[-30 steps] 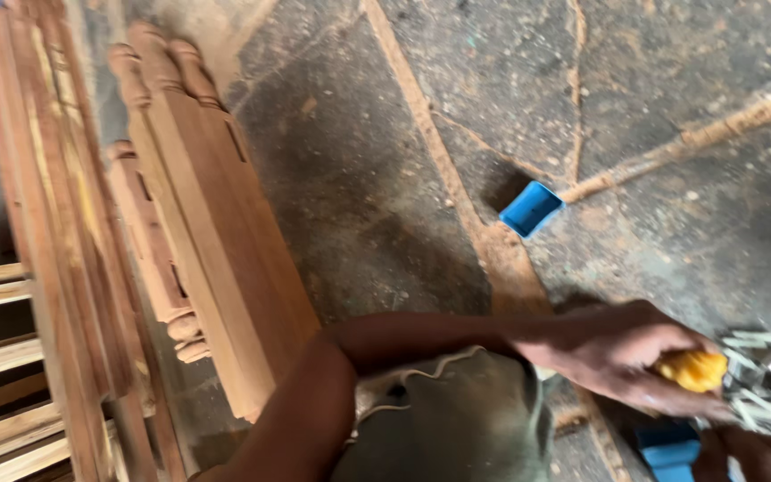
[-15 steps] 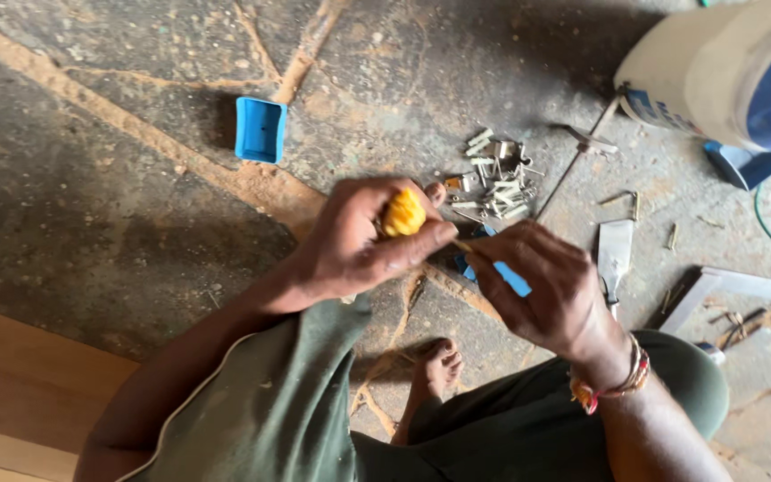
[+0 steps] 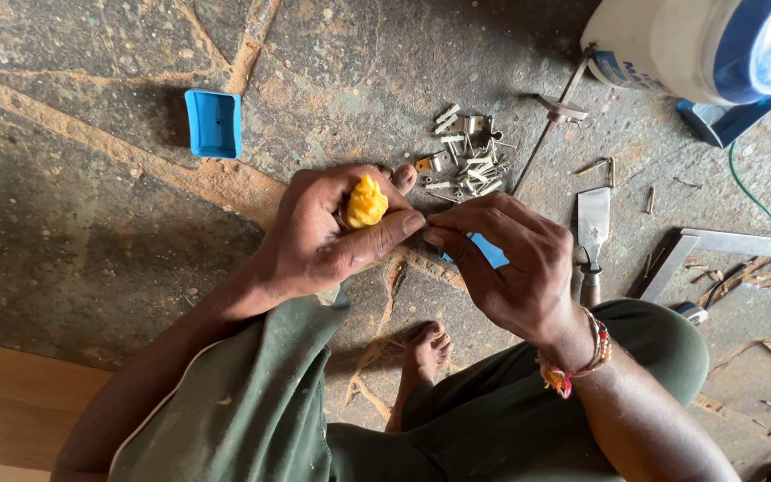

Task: The person sits on the floor and applies a yellow substance from a plastic bag onto small metal hardware pieces. They pick up the pieces one by one, apply the substance, and place them back on the floor. The person also briefly handles a blue plastic container.

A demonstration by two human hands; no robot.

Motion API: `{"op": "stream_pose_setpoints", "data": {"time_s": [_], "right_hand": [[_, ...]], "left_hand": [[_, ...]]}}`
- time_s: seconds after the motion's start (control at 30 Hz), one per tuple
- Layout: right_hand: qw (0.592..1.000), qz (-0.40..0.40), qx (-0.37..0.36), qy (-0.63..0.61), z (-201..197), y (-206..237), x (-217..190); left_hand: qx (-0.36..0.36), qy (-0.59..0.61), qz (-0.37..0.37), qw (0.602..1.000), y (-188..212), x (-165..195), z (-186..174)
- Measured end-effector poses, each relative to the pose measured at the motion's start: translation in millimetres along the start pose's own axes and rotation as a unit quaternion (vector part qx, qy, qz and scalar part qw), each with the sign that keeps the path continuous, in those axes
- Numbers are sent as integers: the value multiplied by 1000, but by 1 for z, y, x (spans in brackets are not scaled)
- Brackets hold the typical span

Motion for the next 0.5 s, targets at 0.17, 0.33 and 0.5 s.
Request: {"op": "stream_pose_setpoints", "data": {"time_s": [0.17,0.33,0.5], "right_hand": [[972,118,-116,-165,8,4,19],[895,244,-168,-334,15,11,34],[902,243,-162,-317,11,11,32]], "left_hand": [[-40,-31,31,998,0,-1,3],[-57,-54,54,995,1,1,4],[-53,-70,52,995,0,3,6]]}}
Point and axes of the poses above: each hand's wrist, its own y-axis away from the middle knuckle, its own z-axis out of the palm, x = y × z, the point moved 4 cm from there along -y, towards the middle knuckle, and after that the axes turned 15 degrees about y, right-handed, at the moved point
